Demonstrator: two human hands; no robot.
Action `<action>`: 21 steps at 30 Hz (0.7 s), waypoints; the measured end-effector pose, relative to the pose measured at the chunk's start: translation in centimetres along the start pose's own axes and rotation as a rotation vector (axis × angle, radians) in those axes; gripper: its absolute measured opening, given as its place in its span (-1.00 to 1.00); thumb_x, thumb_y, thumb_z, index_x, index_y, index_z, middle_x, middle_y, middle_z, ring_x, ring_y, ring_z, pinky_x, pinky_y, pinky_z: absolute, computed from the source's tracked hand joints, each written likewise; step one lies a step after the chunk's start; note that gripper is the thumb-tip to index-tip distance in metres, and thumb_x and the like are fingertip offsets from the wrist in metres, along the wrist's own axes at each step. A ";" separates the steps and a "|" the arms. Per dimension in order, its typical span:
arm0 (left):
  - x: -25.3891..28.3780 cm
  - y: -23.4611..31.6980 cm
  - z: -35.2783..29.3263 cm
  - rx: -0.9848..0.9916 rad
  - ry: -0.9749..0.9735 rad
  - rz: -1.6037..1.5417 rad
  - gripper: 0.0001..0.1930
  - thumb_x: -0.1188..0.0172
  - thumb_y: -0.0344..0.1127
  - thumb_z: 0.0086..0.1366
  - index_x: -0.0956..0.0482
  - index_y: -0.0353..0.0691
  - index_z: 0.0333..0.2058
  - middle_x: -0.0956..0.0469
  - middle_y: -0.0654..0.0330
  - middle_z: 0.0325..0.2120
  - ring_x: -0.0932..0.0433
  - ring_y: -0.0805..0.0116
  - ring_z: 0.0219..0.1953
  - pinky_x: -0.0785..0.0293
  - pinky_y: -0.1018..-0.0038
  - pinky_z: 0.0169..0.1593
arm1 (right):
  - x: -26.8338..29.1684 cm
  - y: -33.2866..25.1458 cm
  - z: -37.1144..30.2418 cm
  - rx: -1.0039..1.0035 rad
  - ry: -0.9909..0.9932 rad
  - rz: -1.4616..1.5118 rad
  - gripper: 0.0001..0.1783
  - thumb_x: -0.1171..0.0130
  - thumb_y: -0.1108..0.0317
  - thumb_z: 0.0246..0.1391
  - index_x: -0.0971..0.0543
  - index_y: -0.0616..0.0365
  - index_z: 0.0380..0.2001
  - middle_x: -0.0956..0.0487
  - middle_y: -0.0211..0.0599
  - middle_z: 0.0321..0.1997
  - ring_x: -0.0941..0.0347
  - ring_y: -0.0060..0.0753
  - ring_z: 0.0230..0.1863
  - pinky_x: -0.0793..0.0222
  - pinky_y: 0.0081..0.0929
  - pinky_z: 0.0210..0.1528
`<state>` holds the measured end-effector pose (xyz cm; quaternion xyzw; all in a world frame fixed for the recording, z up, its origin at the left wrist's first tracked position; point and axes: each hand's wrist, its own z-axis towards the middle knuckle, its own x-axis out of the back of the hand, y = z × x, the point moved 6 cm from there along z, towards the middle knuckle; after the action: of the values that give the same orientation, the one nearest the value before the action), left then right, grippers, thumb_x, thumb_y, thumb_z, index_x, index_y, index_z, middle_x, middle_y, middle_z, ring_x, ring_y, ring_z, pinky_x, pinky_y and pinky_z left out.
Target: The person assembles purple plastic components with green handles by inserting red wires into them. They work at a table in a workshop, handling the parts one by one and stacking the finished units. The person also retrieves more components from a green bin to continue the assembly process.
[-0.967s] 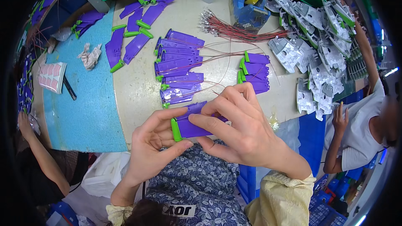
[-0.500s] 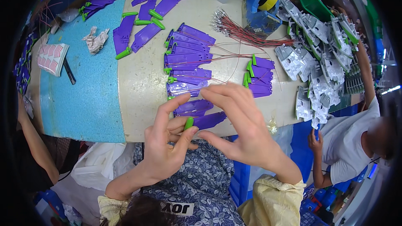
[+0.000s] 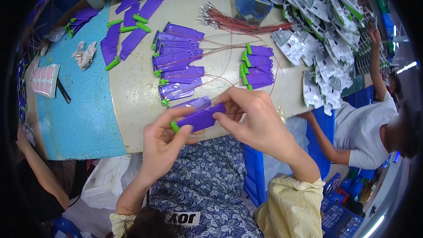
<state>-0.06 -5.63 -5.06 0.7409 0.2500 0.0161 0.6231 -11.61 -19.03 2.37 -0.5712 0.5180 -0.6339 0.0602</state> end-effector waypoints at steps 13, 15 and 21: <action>-0.1 -1.4 1.0 0.481 -0.025 -0.182 -0.73 -0.32 -0.32 0.30 -0.66 -0.46 -0.18 -0.70 0.03 -0.38 -0.71 0.34 -0.39 -0.59 0.56 -0.35 | 0.5 -1.1 -2.8 0.378 0.097 0.002 -0.82 -0.40 0.55 -0.08 -0.69 0.20 -0.33 -0.60 -0.21 -0.41 -0.47 -0.28 -0.50 -0.36 -0.37 -0.44; -0.4 -1.2 0.5 0.416 -0.045 -0.103 -0.74 -0.31 -0.32 0.31 -0.67 -0.46 -0.18 -0.70 0.05 -0.38 -0.71 0.33 -0.38 -0.59 0.56 -0.34 | 4.6 2.9 0.0 0.280 0.271 0.014 -0.83 -0.36 0.52 -0.02 -0.69 0.22 -0.28 -0.63 -0.17 -0.38 -0.52 -0.20 -0.42 -0.43 -0.40 -0.30; -1.4 -1.7 1.3 0.481 -0.092 -0.216 -0.71 -0.25 -0.35 0.35 -0.61 -0.46 -0.07 -0.70 -0.03 -0.28 -0.73 0.28 -0.35 -0.63 0.52 -0.33 | 7.9 11.9 6.6 0.187 0.369 -0.501 -0.83 -0.31 0.50 -0.01 -0.66 0.24 -0.28 -0.62 -0.16 -0.23 -0.50 -0.08 -0.11 -0.40 -0.28 -0.03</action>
<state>-1.44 -7.18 -6.48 0.8366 0.2956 -0.1441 0.4382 -15.24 -33.63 -2.29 -0.5482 0.3030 -0.7668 -0.1404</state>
